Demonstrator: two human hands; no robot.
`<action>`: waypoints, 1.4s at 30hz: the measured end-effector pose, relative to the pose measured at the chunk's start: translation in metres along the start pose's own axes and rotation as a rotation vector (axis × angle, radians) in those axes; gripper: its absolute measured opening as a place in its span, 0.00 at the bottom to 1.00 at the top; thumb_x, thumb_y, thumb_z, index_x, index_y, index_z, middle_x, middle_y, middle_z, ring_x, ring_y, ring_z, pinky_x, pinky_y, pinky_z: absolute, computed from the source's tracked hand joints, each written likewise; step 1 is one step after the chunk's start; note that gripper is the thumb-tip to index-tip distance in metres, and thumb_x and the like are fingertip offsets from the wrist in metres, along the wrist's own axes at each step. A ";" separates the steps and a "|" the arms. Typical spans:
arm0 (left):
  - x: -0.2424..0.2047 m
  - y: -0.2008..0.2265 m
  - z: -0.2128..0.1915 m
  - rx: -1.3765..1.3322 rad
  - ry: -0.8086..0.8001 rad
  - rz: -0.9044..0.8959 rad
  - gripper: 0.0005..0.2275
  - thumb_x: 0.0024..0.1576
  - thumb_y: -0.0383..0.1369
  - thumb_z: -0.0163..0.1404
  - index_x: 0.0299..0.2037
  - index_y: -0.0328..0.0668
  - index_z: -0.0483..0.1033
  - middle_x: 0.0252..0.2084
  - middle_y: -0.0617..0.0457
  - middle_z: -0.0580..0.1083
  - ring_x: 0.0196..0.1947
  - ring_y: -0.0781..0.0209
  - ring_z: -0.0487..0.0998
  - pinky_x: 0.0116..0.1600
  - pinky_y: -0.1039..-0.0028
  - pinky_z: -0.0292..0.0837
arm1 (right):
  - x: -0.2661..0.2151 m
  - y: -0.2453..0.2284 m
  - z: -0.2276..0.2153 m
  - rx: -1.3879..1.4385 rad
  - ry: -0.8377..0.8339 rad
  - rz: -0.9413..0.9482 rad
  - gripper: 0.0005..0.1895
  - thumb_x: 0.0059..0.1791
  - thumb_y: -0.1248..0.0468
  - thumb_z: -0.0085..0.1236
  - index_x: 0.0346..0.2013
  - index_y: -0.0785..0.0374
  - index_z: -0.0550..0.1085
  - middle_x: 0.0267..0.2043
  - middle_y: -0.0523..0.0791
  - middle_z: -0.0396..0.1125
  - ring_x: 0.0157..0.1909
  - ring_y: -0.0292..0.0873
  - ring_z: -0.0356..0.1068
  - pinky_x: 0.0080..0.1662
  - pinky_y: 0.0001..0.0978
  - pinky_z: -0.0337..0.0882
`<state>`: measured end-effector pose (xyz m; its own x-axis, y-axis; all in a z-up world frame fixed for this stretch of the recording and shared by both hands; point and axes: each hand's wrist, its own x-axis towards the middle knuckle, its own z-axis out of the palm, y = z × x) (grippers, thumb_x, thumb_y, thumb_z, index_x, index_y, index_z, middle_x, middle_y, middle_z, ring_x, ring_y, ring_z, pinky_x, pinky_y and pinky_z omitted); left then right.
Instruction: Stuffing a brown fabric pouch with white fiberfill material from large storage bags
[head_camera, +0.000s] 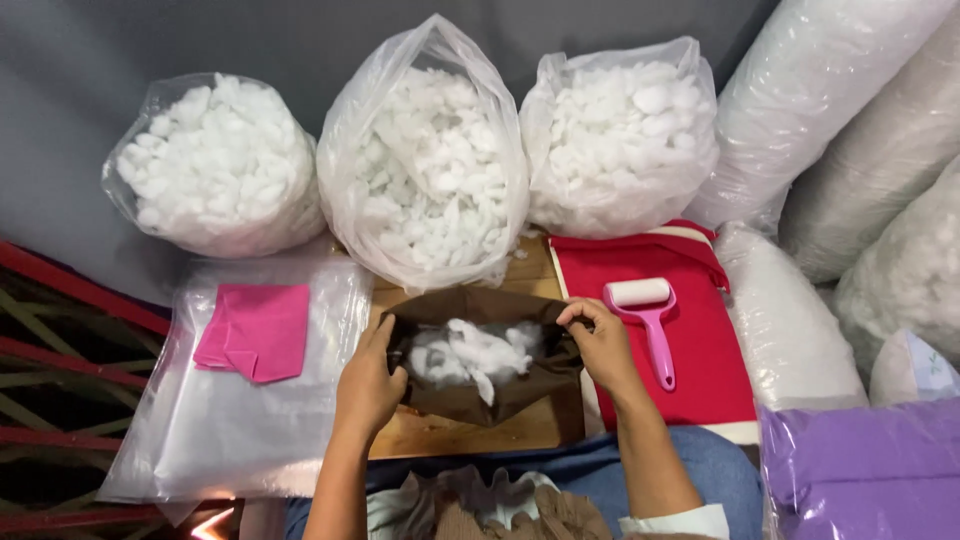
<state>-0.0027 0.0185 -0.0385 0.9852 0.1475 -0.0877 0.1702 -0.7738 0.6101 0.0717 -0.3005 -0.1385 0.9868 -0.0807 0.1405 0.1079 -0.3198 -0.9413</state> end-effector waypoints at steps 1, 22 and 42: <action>-0.004 0.007 -0.007 0.003 -0.015 -0.006 0.32 0.51 0.21 0.51 0.70 0.38 0.62 0.73 0.39 0.60 0.68 0.41 0.66 0.66 0.57 0.67 | -0.006 -0.008 -0.006 -0.002 -0.001 0.017 0.10 0.45 0.74 0.57 0.32 0.58 0.82 0.48 0.51 0.74 0.53 0.55 0.73 0.56 0.46 0.69; 0.020 0.025 -0.006 -0.283 0.000 0.198 0.33 0.46 0.22 0.52 0.68 0.37 0.66 0.72 0.42 0.63 0.70 0.40 0.62 0.70 0.55 0.60 | 0.008 -0.039 -0.029 -0.390 -0.094 0.036 0.20 0.49 0.66 0.53 0.55 0.53 0.79 0.51 0.58 0.71 0.51 0.65 0.71 0.52 0.55 0.71; 0.028 -0.035 0.024 0.064 0.006 0.009 0.35 0.50 0.24 0.50 0.73 0.43 0.59 0.77 0.51 0.55 0.70 0.49 0.64 0.67 0.61 0.67 | 0.011 0.013 0.014 -0.423 -0.061 -0.210 0.23 0.48 0.70 0.57 0.57 0.48 0.78 0.47 0.51 0.70 0.52 0.60 0.72 0.52 0.48 0.73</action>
<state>0.0192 0.0349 -0.0814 0.9866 0.1438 -0.0777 0.1625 -0.8129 0.5593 0.0860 -0.2922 -0.1539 0.9556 0.0782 0.2843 0.2595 -0.6807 -0.6850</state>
